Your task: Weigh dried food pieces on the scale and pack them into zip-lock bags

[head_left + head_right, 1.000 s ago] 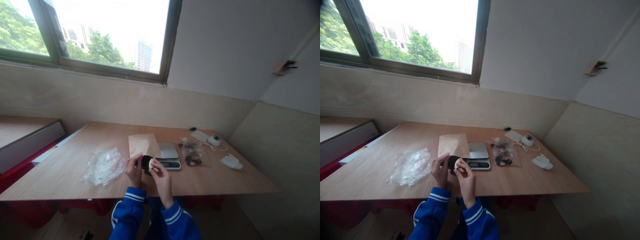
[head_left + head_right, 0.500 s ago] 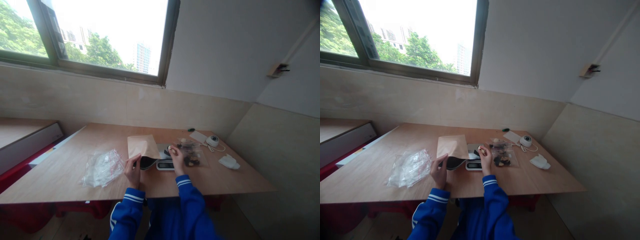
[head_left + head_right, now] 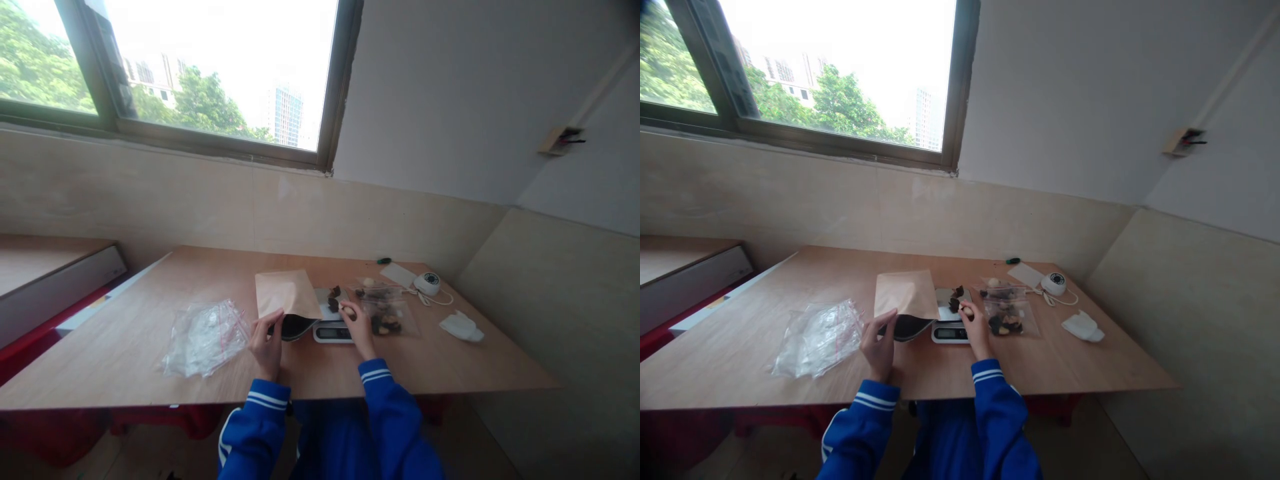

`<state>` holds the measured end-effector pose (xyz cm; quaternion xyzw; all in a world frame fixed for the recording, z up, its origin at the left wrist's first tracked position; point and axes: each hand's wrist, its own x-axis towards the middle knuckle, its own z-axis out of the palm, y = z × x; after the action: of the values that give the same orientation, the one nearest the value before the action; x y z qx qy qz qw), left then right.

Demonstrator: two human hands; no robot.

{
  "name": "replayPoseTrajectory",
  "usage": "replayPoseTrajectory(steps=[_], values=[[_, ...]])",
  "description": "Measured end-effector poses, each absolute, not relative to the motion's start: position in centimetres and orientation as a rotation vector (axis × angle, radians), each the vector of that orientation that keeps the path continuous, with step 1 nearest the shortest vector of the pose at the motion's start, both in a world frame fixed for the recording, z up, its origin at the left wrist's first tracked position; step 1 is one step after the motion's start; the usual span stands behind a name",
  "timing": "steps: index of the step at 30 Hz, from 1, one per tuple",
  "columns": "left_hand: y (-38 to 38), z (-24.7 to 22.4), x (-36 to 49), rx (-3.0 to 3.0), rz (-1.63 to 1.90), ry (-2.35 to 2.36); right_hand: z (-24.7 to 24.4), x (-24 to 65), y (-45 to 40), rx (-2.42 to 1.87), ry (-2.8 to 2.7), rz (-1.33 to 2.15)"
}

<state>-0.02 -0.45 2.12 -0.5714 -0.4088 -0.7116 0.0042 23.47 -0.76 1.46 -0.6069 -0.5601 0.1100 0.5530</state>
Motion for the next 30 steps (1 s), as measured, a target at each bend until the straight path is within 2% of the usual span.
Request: replayPoseTrajectory(steps=[13, 20, 24, 27, 30], values=[[-0.3, 1.7, 0.0, -1.799, -2.237, -1.319, 1.1, 24.6, -1.8, -1.413, -1.371, 0.101], [-0.3, 1.9, 0.0, -1.795, -2.242, -1.32, 4.5, 21.1, -4.7, -1.363, -1.353, -0.05], [-0.4, 1.8, 0.0, -1.809, -2.232, -1.329, 6.0, 16.8, -7.3, -1.226, -1.649, 0.04], [-0.4, 1.7, 0.0, -1.827, -2.232, -1.368, 5.7, 13.8, -7.9, -1.162, -1.963, 0.096], [-0.5, 1.6, 0.0, -1.824, -2.251, -1.376, 5.0, 11.5, -7.2, -1.204, -2.047, 0.063]])
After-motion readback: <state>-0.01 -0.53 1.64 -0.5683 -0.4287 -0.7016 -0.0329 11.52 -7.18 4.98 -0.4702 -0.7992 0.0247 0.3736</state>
